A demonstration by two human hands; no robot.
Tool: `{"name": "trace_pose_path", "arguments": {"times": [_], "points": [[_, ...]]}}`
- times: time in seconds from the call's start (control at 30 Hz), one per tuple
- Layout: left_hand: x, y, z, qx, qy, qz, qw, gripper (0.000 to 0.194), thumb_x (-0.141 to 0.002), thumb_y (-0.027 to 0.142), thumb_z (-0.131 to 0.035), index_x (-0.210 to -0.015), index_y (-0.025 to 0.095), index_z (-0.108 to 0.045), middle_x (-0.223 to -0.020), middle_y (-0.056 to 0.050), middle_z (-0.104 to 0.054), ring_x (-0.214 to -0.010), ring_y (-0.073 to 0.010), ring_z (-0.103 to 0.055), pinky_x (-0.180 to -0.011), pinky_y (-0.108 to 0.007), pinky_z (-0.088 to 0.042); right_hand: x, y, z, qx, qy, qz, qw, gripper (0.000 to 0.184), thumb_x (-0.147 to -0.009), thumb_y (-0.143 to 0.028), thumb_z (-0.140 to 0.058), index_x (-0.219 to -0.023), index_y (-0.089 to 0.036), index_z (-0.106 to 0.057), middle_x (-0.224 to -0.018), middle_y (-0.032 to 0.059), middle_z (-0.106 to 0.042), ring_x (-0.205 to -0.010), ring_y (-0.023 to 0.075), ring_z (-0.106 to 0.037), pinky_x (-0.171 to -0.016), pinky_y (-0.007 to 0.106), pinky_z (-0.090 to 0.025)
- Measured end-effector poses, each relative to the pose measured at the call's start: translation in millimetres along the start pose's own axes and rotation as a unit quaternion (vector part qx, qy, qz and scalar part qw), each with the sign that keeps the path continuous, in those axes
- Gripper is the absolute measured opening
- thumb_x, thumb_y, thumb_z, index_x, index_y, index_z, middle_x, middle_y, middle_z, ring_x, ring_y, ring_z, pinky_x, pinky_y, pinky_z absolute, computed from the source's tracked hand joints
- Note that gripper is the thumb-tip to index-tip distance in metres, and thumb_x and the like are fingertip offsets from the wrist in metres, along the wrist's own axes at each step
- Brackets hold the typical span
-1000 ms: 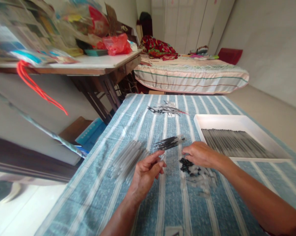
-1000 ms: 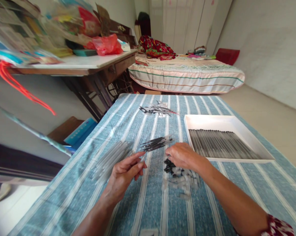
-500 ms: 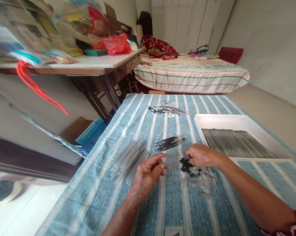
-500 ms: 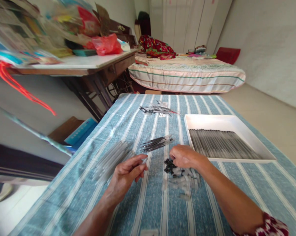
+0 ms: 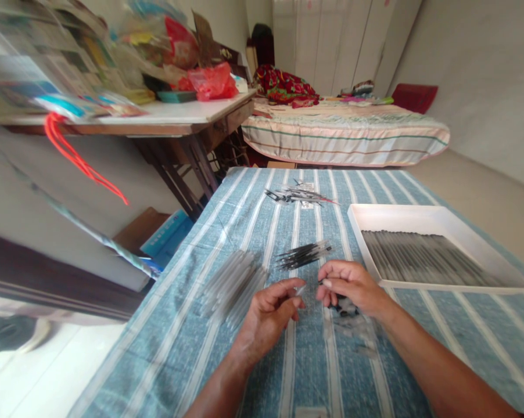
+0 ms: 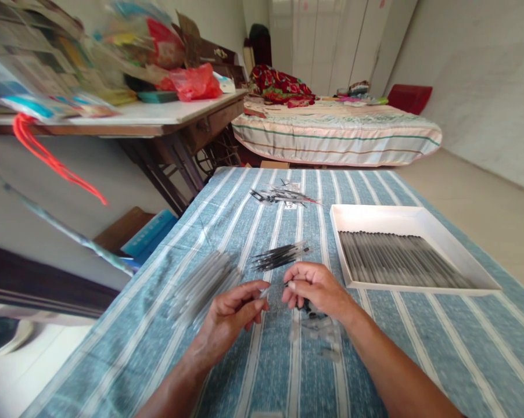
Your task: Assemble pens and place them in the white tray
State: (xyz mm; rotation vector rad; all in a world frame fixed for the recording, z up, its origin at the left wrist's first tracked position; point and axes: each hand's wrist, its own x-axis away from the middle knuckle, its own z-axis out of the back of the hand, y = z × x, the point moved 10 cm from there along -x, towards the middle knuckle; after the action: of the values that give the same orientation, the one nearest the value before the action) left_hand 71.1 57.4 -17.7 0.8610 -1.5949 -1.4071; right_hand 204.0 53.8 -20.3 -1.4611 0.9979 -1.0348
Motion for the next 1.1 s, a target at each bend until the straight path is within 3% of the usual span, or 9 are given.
{"name": "trace_pose_path", "arguments": {"times": [0.23, 1.1], "points": [[1, 0, -3.3, 0.003, -0.009, 0.002, 1.000, 0.031, -0.074, 0.023, -0.062, -0.104, 0.016, -0.065, -0.066, -0.001, -0.063, -0.052, -0.0095, -0.051, -0.045, -0.020, -0.037, -3, 0, -12, -0.128, 0.028, 0.053, 0.990, 0.018, -0.080, -0.030, -0.062, -0.089, -0.014, -0.060, -0.062, 0.0015, -0.067, -0.047, 0.0097, -0.057, -0.046, 0.021, -0.043], [1, 3, -12.0, -0.015, -0.051, -0.002, 0.999, 0.017, -0.078, 0.019, -0.058, -0.093, 0.016, -0.065, -0.062, 0.002, -0.059, -0.050, -0.0077, -0.048, -0.046, -0.019, -0.036, -5, 13, -22, -0.126, 0.043, 0.047, 0.990, 0.019, -0.077, -0.032, -0.066, -0.084, -0.015, -0.067, -0.054, -0.0003, -0.065, -0.041, 0.0086, -0.054, -0.042, 0.020, -0.043]]}}
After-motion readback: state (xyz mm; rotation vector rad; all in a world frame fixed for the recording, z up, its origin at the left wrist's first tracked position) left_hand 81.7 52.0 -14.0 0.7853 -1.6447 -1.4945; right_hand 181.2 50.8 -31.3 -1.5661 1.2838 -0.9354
